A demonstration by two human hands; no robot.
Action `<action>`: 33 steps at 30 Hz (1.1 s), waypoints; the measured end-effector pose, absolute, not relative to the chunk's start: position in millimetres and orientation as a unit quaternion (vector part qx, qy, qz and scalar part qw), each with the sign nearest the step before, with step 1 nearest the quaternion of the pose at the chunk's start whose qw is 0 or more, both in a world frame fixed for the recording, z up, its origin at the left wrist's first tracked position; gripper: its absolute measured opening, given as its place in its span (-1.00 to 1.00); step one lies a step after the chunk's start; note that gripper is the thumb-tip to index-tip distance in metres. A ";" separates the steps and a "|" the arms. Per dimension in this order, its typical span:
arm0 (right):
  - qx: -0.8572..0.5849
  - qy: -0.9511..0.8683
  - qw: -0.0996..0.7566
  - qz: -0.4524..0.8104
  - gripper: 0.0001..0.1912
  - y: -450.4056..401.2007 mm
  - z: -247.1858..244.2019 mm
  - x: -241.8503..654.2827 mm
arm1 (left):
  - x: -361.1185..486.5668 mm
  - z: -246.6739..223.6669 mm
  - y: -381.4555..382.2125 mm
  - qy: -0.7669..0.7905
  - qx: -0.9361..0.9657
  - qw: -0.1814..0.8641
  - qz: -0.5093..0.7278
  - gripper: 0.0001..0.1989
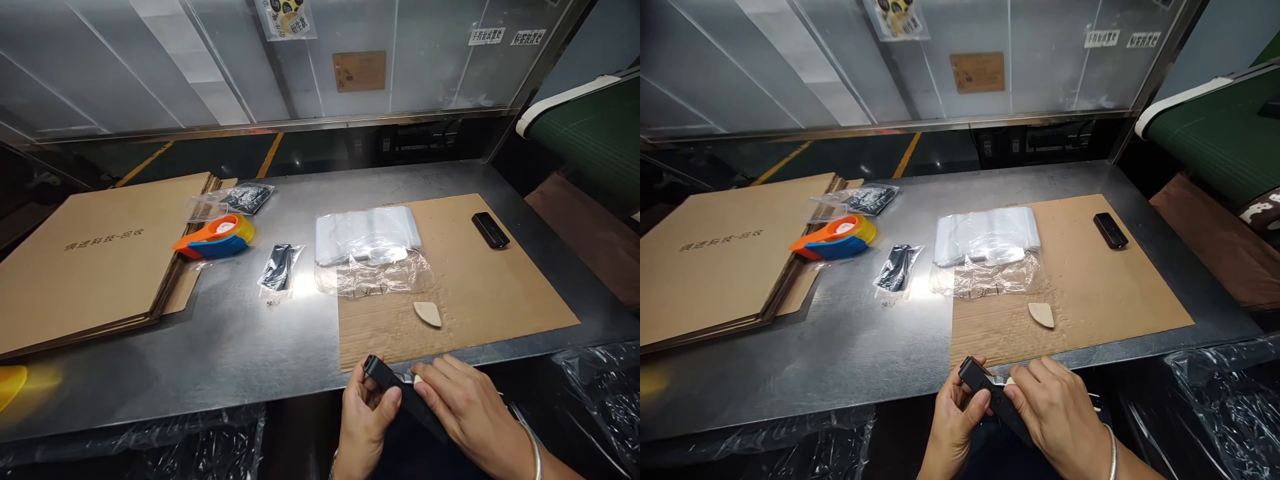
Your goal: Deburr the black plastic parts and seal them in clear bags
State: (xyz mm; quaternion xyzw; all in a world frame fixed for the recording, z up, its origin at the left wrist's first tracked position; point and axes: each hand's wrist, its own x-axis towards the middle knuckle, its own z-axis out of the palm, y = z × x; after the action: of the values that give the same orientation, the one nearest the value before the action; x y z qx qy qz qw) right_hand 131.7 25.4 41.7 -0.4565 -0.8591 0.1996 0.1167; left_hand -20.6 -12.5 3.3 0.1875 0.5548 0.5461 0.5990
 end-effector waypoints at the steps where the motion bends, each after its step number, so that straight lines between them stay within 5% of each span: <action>1: -0.463 -0.855 0.110 0.204 -0.69 26.2 39.7 132.5 | -19.4 3.6 -12.9 0.555 0.186 0.596 0.551 -0.48; 10: -0.478 -0.816 0.128 0.298 -0.66 37.7 39.9 140.2 | -15.9 -0.6 -13.1 0.531 0.190 0.628 0.536 -0.48; 33: -0.441 -0.860 0.128 0.220 -0.72 26.8 40.8 135.8 | -15.5 2.1 -15.3 0.516 0.193 0.643 0.532 -0.52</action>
State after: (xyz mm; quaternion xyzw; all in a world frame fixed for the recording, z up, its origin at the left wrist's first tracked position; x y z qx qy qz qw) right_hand 135.8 26.8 40.8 -0.4415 -0.8605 0.2201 0.1275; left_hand -15.5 -15.3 2.1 0.1933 0.5164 0.5317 0.6428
